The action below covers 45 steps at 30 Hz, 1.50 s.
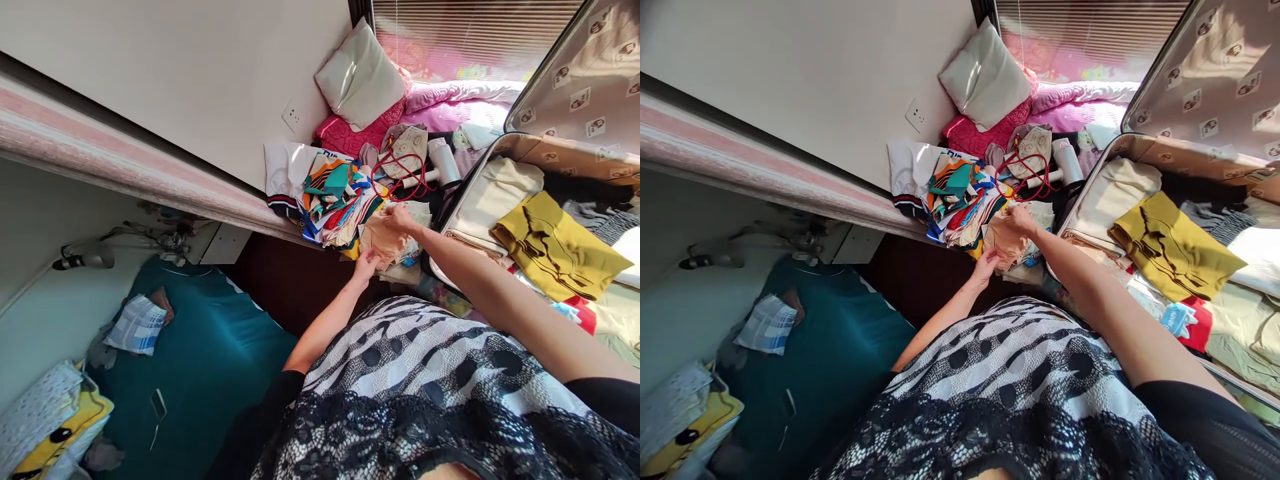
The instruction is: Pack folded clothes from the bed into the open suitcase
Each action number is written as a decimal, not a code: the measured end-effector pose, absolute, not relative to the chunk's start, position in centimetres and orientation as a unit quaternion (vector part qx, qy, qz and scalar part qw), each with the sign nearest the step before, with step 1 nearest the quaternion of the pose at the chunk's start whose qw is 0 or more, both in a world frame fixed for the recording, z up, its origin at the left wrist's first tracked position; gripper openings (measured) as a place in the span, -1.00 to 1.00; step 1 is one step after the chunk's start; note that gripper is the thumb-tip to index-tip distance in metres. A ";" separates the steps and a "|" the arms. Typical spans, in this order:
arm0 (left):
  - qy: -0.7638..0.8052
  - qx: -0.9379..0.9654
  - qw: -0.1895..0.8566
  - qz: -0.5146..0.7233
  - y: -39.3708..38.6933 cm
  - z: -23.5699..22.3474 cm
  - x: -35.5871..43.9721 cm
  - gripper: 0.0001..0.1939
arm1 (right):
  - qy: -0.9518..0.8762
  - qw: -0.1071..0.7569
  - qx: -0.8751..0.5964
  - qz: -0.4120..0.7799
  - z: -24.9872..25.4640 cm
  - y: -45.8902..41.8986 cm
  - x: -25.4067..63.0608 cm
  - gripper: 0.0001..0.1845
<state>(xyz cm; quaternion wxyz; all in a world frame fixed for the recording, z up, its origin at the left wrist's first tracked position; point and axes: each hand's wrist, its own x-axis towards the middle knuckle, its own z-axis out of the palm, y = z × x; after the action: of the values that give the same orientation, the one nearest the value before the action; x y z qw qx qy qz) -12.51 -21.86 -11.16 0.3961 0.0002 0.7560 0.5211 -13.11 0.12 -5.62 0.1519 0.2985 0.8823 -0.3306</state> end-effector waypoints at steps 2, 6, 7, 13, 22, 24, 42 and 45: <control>0.747 -0.032 0.394 0.535 -22.3 -10.8 -12.6 -0.52 | 0.899 0.150 0.264 -0.316 -4.7 -0.5 -12.7 -0.66; 0.741 -0.070 0.367 0.558 -23.4 -10.0 -12.8 -0.54 | 0.929 0.150 0.175 -0.291 -2.7 -3.8 -11.0 -0.59; 0.738 -0.075 0.362 0.564 -23.7 -9.9 -12.8 -0.51 | 0.932 0.158 0.151 -0.289 -2.3 -5.0 -10.5 -0.57; 0.713 -0.069 0.364 0.595 -24.5 -8.7 -13.2 -0.22 | 0.912 0.150 0.046 -0.379 -0.6 -11.9 -8.3 -0.72; 0.711 0.056 0.413 0.567 -24.5 -2.7 -12.6 0.04 | 0.637 0.026 0.140 -0.758 0.1 -10.4 -7.6 -0.75; 0.684 0.053 0.416 0.597 -24.1 -1.9 -11.8 -0.01 | 0.603 0.021 0.179 -0.777 0.1 -9.1 -7.2 -0.69; 0.472 0.143 0.545 0.678 -6.2 0.7 -9.5 -0.50 | 0.559 -0.193 0.303 -0.747 6.0 3.8 6.5 -0.33; 0.465 0.235 0.563 0.642 -3.1 -0.3 -7.9 -0.41 | 0.518 -0.249 0.341 -0.744 3.9 4.1 9.9 -0.34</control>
<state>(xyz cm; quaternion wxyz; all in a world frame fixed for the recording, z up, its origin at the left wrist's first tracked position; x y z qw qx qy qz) -7.90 -3.13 -0.30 0.5631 0.2349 0.4648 0.6416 9.94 4.05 3.86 -0.2491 0.3414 0.5181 -0.7436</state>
